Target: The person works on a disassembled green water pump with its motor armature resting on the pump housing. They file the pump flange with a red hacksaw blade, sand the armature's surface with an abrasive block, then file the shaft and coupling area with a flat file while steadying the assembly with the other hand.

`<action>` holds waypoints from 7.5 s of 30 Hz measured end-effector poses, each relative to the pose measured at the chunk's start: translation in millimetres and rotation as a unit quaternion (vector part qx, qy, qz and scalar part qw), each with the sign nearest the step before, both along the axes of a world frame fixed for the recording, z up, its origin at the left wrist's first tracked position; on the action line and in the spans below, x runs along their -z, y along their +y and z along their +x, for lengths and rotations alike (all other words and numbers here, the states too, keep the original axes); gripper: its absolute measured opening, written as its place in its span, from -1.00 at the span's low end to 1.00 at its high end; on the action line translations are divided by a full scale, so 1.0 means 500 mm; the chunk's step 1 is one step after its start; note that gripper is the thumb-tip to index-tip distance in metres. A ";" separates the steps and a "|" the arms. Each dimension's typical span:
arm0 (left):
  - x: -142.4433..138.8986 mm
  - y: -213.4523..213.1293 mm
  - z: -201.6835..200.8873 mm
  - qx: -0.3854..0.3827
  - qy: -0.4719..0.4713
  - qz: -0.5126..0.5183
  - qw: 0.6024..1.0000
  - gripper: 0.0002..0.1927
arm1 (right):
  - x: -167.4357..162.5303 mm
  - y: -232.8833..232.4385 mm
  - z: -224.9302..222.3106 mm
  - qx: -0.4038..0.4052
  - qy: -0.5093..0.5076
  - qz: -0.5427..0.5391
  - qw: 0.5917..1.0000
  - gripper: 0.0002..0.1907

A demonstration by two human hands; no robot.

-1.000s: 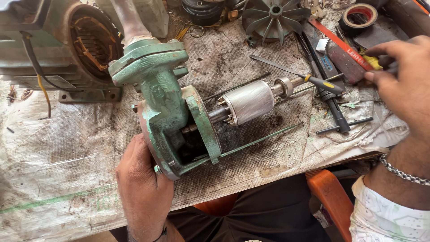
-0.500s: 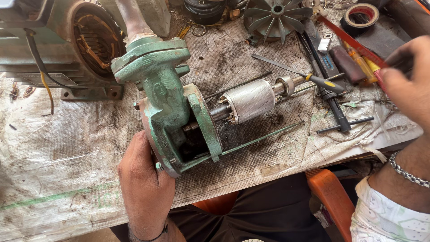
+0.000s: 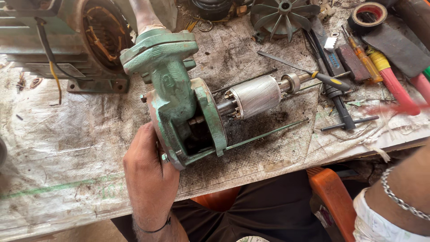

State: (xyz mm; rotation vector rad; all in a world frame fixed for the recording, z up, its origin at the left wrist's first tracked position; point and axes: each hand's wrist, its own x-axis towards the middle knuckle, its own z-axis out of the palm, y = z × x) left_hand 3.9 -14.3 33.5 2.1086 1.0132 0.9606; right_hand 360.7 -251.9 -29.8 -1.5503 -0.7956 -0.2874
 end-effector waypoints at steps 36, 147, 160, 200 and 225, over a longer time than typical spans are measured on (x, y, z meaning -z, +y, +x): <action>0.010 0.004 -0.003 0.028 -0.034 -0.044 0.998 -0.74 | -0.134 0.215 -0.346 -0.229 -0.116 -0.096 0.962 -0.83; 0.041 -0.008 -0.018 -0.042 -0.062 0.042 0.996 -0.75 | -0.084 0.198 -0.363 -0.298 -0.208 -0.037 0.931 -0.77; 0.041 -0.004 -0.021 -0.037 -0.053 0.043 0.997 -0.75 | -0.100 0.190 -0.369 -0.268 -0.101 -0.077 0.955 -0.75; 0.049 -0.005 -0.026 -0.031 -0.055 0.028 0.998 -0.73 | -0.074 0.191 -0.395 -0.253 -0.271 -0.131 0.919 -0.52; 0.039 -0.003 -0.025 -0.026 -0.046 0.047 0.998 -0.73 | -0.098 0.201 -0.409 -0.261 -0.150 -0.156 0.941 -0.75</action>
